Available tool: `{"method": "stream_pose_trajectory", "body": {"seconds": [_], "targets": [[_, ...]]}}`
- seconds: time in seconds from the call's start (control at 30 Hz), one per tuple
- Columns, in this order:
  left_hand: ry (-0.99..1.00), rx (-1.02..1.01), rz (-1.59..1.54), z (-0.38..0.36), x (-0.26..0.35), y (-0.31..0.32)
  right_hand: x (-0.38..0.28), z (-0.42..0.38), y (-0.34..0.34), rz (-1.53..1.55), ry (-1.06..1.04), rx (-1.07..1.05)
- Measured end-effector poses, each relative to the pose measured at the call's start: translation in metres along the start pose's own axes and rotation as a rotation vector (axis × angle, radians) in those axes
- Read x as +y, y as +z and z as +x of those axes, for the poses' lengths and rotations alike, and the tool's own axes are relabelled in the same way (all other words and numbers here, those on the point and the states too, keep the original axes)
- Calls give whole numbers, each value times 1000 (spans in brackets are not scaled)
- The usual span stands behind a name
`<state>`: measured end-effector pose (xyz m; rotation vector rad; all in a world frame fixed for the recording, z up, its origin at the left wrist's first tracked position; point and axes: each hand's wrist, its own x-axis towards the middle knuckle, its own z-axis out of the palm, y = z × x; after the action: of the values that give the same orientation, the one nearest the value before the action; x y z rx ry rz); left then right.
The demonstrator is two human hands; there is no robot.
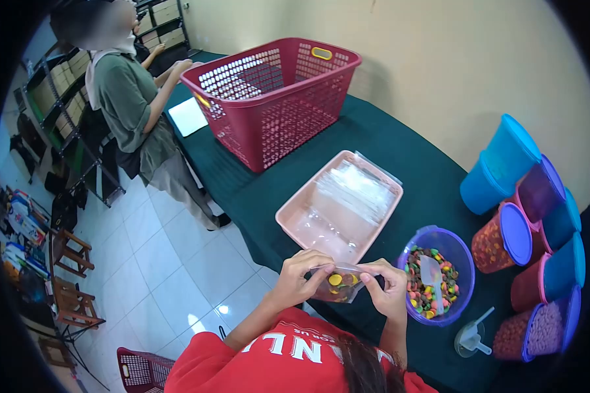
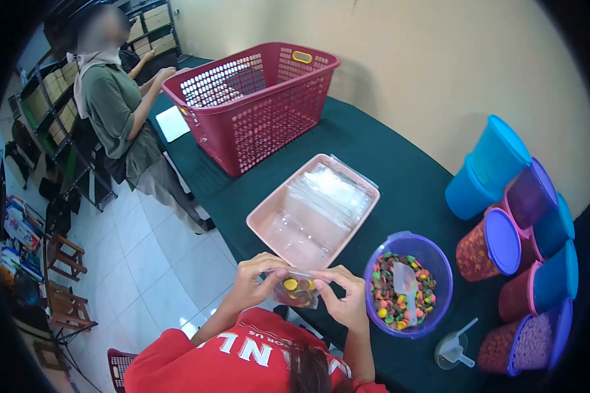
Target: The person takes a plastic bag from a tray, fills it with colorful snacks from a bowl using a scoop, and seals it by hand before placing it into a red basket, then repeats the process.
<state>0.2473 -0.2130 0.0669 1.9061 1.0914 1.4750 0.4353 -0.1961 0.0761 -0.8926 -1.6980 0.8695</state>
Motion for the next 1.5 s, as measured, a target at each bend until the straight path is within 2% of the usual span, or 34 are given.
{"method": "stream_pose_trajectory", "body": {"seconds": [0.17,0.27,0.33,0.37,0.4,0.43,0.47,0.5,0.57,0.63,0.77,0.83,0.9,0.97,1.03,1.1,1.13,1.2,1.33,1.43,1.5], "targets": [[-125,-23,-62,4,-13,-38,9,30,33,-73,-37,-8],[-63,48,119,12,-28,-72,10,45,60,15,-61,-13],[119,117,224,30,-29,-97,10,51,72,108,-54,-75],[190,217,283,43,-29,-113,7,54,76,110,-59,-88],[236,408,382,60,-28,-132,3,56,82,227,-51,-36],[251,624,389,78,-27,-151,0,58,86,344,-40,20],[298,872,245,103,-23,-166,5,58,81,321,-14,-28],[294,982,333,126,-10,-181,10,55,78,325,-16,-27],[552,965,390,170,-13,-201,19,51,75,329,105,-37],[687,854,585,202,-29,-208,20,45,75,348,140,-27],[373,486,631,215,-99,-193,30,29,72,324,210,-41],[340,559,707,194,-108,-171,43,21,68,48,191,-139],[322,557,612,159,-100,-148,48,24,68,-51,176,-149],[230,471,406,113,-104,-121,84,28,72,-405,114,-87],[52,358,240,61,-117,-86,118,39,77,-447,152,-145],[-135,201,163,10,-132,-61,126,52,85,-738,109,-184],[-208,172,116,-12,-132,-52,134,52,89,-741,107,-190],[-275,147,66,-38,-129,-46,144,52,97,-968,271,-403],[-348,175,62,-48,-117,-58,135,60,99,-937,399,-451],[-351,256,69,-38,-111,-68,154,61,89,-868,375,-356],[-332,259,86,-34,-107,-72,162,63,77,-765,286,-181]]}}
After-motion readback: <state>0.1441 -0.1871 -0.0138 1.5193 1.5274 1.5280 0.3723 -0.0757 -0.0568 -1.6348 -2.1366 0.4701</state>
